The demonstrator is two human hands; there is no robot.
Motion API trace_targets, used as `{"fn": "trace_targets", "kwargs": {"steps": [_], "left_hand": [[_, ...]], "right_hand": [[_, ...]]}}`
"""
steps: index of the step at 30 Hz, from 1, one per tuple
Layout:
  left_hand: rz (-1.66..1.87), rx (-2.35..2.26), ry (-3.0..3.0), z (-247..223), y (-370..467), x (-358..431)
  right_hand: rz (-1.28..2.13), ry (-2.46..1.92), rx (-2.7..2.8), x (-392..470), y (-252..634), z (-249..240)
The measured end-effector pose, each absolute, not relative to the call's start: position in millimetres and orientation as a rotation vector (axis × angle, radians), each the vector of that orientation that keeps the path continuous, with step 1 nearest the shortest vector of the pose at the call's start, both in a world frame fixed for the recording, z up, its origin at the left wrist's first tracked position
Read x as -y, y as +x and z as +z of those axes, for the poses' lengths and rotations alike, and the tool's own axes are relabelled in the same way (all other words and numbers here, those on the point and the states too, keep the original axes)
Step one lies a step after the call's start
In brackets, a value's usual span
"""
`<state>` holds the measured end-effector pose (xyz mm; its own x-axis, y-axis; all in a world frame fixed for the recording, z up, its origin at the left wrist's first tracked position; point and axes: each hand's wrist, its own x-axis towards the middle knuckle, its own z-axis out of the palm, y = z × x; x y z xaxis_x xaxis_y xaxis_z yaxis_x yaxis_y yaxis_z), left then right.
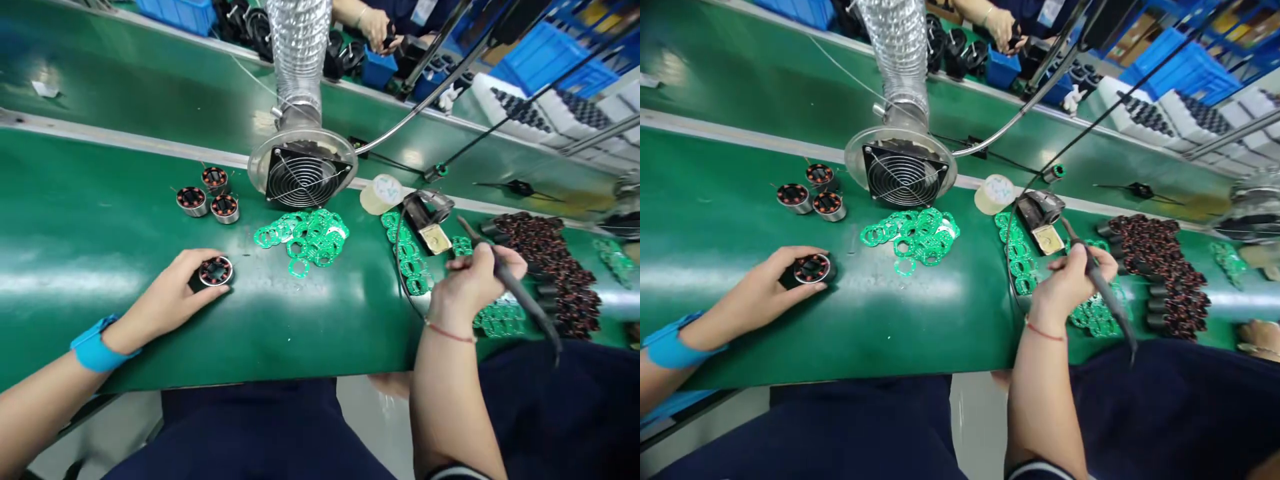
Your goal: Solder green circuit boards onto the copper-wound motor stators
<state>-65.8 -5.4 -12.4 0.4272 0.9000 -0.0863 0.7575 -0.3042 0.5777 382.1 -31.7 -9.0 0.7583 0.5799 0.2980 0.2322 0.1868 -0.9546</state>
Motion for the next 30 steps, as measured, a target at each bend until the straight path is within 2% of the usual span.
{"fn": "trace_targets", "kwargs": {"steps": [1,2,6,10,18,24,30], "left_hand": [[0.374,-1.335,2.085,-8.9,-61.5,2.1],[0.390,-1.266,2.042,-4.8,-57.0,-1.9],[0.236,-0.995,2.154,10.5,-40.3,-22.1],[0.077,-0.808,2.553,9.1,-33.8,-33.1],[0.255,-0.807,2.458,-13.5,-41.5,-25.2],[0.435,-0.803,2.351,-16.1,-35.7,-28.0],[0.477,-0.803,2.383,-20.3,-29.7,-28.2]], "right_hand": [[0.075,-1.389,0.773,43.9,357.5,-9.2],[0.042,-1.429,0.929,54.2,331.1,-10.6],[0.212,-1.445,1.885,68.6,243.5,-24.3],[0.146,-1.571,2.260,55.0,214.4,-36.8],[0.366,-1.463,2.222,43.8,193.3,-35.6],[0.343,-1.398,1.831,74.9,201.1,-16.8],[0.379,-1.438,1.437,101.2,201.8,-30.7]]}}
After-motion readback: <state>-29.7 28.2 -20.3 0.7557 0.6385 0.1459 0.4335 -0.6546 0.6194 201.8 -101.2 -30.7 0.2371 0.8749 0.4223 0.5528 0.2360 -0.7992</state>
